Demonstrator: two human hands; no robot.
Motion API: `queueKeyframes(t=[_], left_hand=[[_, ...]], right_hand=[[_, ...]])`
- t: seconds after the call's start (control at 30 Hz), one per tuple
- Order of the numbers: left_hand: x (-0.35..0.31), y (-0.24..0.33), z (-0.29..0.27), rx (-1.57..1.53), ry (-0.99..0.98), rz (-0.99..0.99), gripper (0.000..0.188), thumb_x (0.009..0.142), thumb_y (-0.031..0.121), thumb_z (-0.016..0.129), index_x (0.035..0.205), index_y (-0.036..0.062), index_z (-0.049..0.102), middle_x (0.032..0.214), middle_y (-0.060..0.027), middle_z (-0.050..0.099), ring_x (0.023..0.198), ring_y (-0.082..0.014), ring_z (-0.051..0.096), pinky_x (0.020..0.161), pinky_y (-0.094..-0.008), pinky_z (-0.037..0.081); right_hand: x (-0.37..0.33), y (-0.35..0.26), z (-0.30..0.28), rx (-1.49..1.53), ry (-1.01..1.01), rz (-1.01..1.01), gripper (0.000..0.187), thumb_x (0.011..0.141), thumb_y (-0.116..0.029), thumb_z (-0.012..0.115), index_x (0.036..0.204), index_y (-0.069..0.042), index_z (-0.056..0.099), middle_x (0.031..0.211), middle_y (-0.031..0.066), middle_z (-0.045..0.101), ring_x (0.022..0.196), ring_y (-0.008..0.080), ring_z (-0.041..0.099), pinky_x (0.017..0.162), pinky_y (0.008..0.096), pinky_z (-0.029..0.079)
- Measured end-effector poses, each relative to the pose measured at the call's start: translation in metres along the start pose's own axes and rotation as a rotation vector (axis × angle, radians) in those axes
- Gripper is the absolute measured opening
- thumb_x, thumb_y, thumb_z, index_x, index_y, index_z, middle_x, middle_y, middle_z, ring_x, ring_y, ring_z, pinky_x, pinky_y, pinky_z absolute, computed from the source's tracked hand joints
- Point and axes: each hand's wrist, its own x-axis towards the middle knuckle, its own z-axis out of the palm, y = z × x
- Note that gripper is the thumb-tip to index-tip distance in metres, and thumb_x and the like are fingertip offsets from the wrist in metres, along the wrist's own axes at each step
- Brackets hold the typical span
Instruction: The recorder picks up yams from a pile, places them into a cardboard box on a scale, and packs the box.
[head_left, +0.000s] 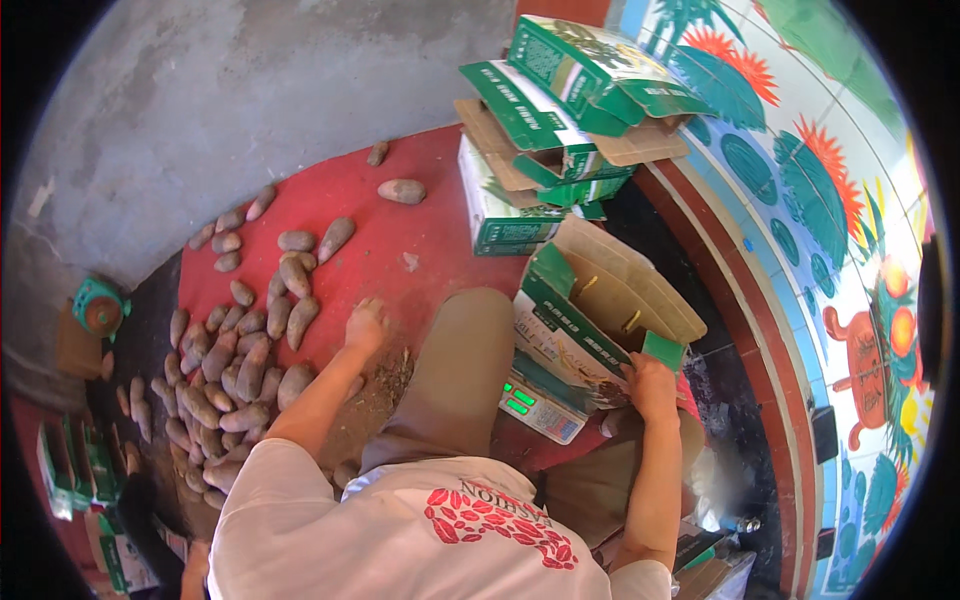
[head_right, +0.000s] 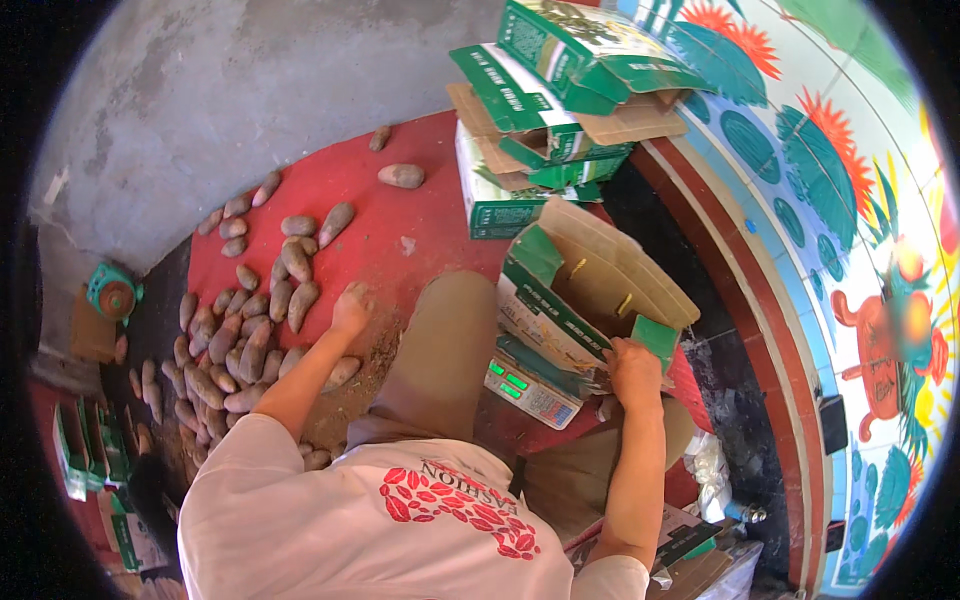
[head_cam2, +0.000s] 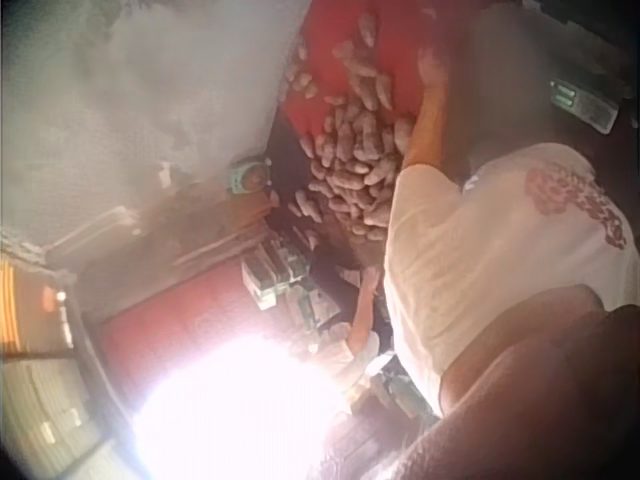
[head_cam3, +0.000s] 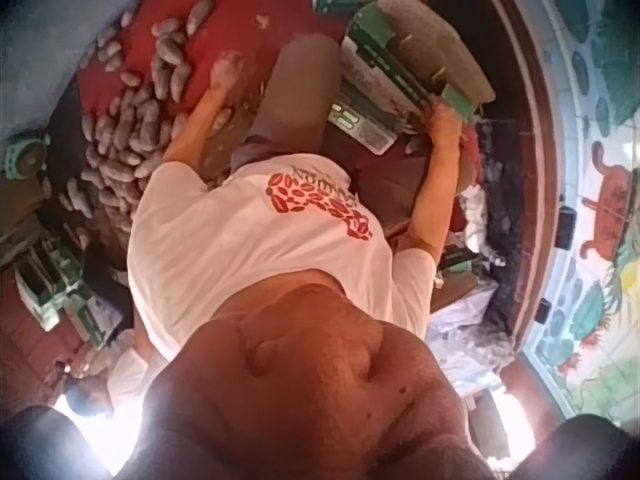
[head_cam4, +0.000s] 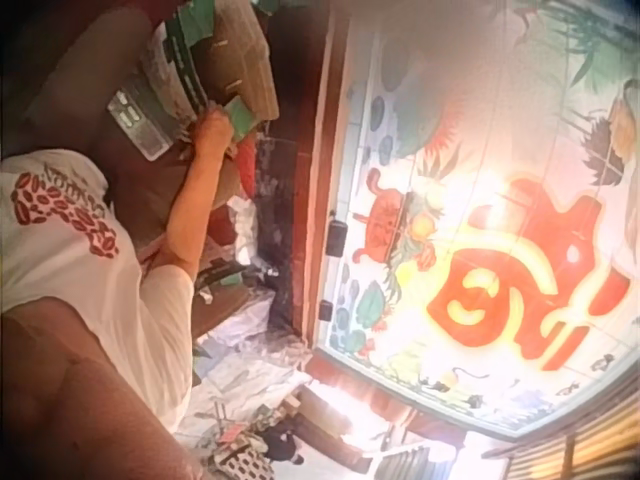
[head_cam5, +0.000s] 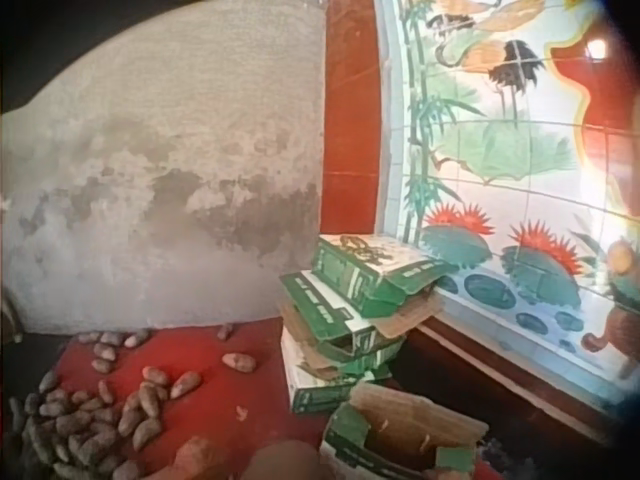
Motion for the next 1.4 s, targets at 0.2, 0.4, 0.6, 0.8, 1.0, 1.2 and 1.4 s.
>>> queueKeyframes(t=[0.2, 0.4, 0.6, 0.8, 1.0, 1.2, 1.4], left_hand=[[-0.093, -0.083, 0.005, 0.169, -0.541, -0.521, 0.037, 0.079, 0.018, 0.057, 0.114, 0.0082, 0.060, 0.117, -0.0156, 0.059, 0.109, -0.0316, 0.057, 0.090, -0.0391, 0.047], [-0.174, -0.160, 0.039, 0.344, -0.813, -0.749, 0.038, 0.083, 0.021, 0.055, 0.119, 0.0086, 0.058, 0.129, -0.0134, 0.053, 0.119, -0.0273, 0.051, 0.096, -0.0376, 0.044], [-0.173, -0.137, 0.034, 0.345, -0.741, -0.834, 0.064, 0.081, 0.018, 0.059, 0.140, 0.0170, 0.033, 0.144, -0.0088, 0.035, 0.133, -0.0283, 0.034, 0.102, -0.0374, 0.038], [-0.143, -0.141, 0.031, 0.408, -0.714, -0.788, 0.075, 0.079, 0.017, 0.061, 0.144, 0.0241, 0.023, 0.151, -0.0065, 0.014, 0.138, -0.0301, 0.020, 0.105, -0.0478, 0.032], [-0.123, -0.171, 0.050, 0.336, -0.693, -0.871, 0.079, 0.079, 0.013, 0.061, 0.145, 0.0276, 0.019, 0.153, -0.0052, 0.011, 0.140, -0.0305, 0.015, 0.105, -0.0523, 0.029], [-0.117, -0.176, 0.056, 0.421, -0.811, -0.872, 0.066, 0.083, 0.019, 0.058, 0.141, 0.0267, 0.026, 0.147, -0.0052, 0.024, 0.136, -0.0306, 0.024, 0.101, -0.0508, 0.034], [-0.153, -0.175, 0.075, 0.486, -0.698, -0.895, 0.051, 0.087, 0.021, 0.055, 0.134, 0.0219, 0.035, 0.127, -0.0069, 0.044, 0.122, -0.0267, 0.042, 0.093, -0.0431, 0.043]], right_hand=[[-0.007, 0.014, -0.001, -0.022, 0.043, -0.090, 0.016, 0.078, -0.016, 0.064, 0.086, -0.002, 0.061, 0.083, 0.0182, 0.062, 0.079, 0.0364, 0.060, 0.068, 0.0439, 0.048], [-0.010, 0.016, -0.013, 0.039, -0.048, -0.026, 0.016, 0.080, -0.014, 0.064, 0.091, -0.002, 0.060, 0.085, 0.0220, 0.059, 0.080, 0.0416, 0.057, 0.068, 0.0433, 0.046], [-0.023, 0.030, -0.012, 0.062, -0.057, 0.014, 0.021, 0.080, -0.010, 0.064, 0.099, -0.001, 0.062, 0.090, 0.0211, 0.061, 0.083, 0.0393, 0.059, 0.072, 0.0401, 0.046], [-0.011, 0.007, -0.018, 0.095, -0.074, 0.043, 0.016, 0.075, -0.007, 0.067, 0.089, -0.001, 0.062, 0.085, 0.0197, 0.061, 0.081, 0.0391, 0.057, 0.071, 0.0413, 0.046], [-0.011, -0.009, -0.022, 0.074, -0.037, 0.068, 0.017, 0.072, -0.008, 0.070, 0.086, -0.002, 0.063, 0.083, 0.0194, 0.061, 0.079, 0.0376, 0.059, 0.070, 0.0395, 0.047], [-0.011, -0.001, -0.014, 0.078, -0.085, 0.128, 0.023, 0.077, -0.018, 0.067, 0.092, -0.001, 0.062, 0.086, 0.0217, 0.060, 0.082, 0.0422, 0.057, 0.069, 0.0432, 0.045], [-0.006, -0.006, -0.014, -0.013, -0.110, 0.157, 0.024, 0.079, -0.021, 0.065, 0.095, -0.003, 0.063, 0.090, 0.0209, 0.062, 0.085, 0.0406, 0.059, 0.073, 0.0428, 0.047]])
